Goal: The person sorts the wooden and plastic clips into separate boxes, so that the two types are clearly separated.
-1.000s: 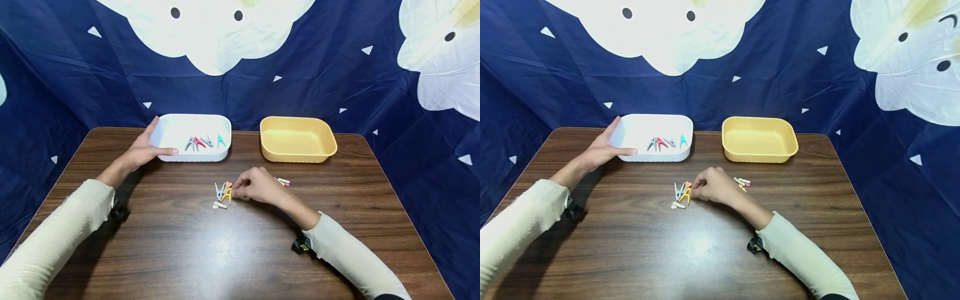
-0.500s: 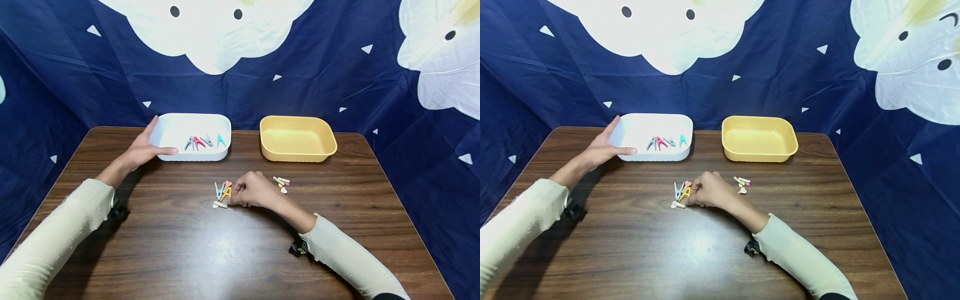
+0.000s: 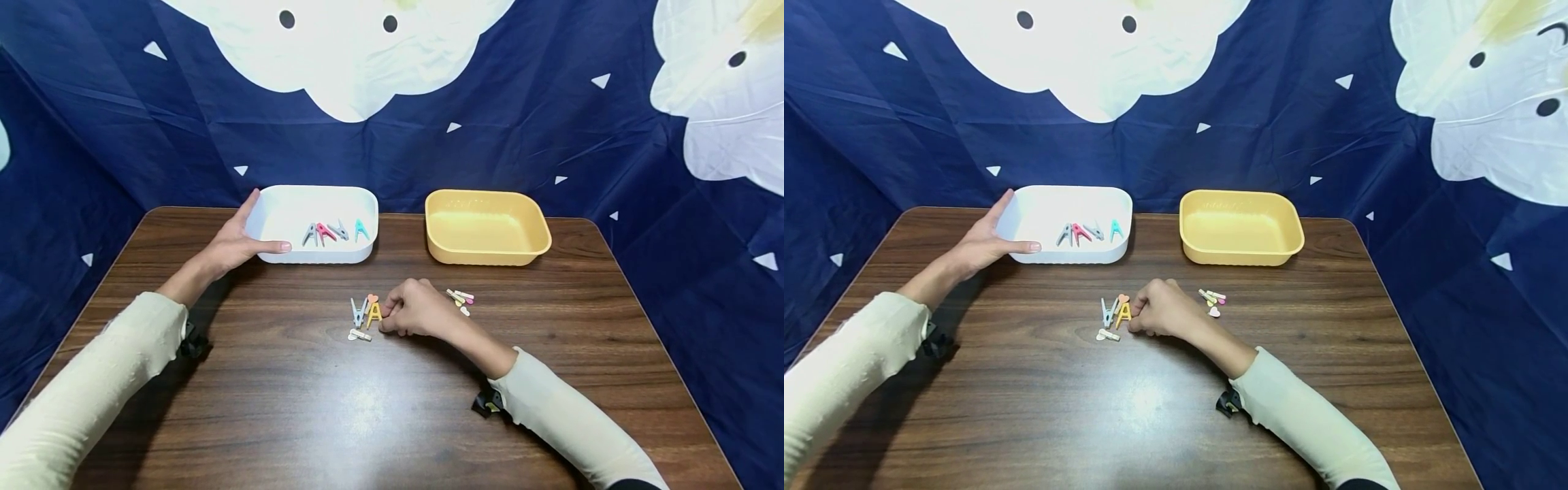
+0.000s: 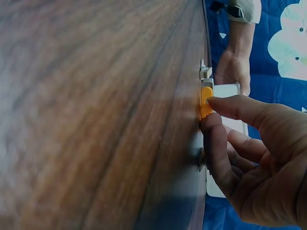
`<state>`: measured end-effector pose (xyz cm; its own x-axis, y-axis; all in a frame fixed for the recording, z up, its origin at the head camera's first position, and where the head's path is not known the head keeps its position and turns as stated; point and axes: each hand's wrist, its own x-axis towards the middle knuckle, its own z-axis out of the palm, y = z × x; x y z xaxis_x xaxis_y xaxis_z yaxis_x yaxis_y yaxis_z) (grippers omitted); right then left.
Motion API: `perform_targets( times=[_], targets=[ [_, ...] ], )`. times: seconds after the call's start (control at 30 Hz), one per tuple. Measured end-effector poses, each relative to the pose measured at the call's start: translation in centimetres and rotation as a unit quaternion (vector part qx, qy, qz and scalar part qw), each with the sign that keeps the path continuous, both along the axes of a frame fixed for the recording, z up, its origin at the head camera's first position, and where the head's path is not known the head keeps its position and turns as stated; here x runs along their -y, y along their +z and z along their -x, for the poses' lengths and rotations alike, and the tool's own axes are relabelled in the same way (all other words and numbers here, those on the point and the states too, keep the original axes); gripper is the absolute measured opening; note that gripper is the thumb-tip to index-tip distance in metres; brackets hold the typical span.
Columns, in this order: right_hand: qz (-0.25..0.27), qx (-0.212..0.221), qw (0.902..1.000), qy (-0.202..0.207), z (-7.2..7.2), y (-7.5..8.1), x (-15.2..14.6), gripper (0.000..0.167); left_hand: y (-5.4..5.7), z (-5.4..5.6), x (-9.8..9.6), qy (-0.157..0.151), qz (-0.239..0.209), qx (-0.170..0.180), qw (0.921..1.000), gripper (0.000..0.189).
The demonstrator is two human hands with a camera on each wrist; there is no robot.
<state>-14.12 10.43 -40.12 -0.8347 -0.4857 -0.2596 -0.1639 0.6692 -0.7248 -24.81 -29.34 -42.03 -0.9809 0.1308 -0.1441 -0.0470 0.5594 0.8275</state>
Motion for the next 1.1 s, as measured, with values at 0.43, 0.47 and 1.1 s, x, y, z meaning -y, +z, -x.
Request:
perform_targets(
  times=[0.43, 0.47, 1.1],
  targets=[
    [-0.026, -0.04, 0.9988, -0.009, 0.3, 0.5, -0.5, 0.009, 0.3, -0.1, -0.2, 0.001, 0.006, 0.001, 1.0, 0.146],
    [-0.023, -0.044, 0.9987, -0.009, 0.4, 0.5, -0.5, 0.01, 0.3, -0.1, -0.2, 0.001, 0.006, 0.002, 1.0, 0.146],
    [-0.015, -0.099, 0.9949, 0.013, 0.9, 0.1, -1.2, 0.008, 0.2, 0.3, 0.1, -0.002, 0.018, 0.01, 0.9998, 0.146]
  ],
)
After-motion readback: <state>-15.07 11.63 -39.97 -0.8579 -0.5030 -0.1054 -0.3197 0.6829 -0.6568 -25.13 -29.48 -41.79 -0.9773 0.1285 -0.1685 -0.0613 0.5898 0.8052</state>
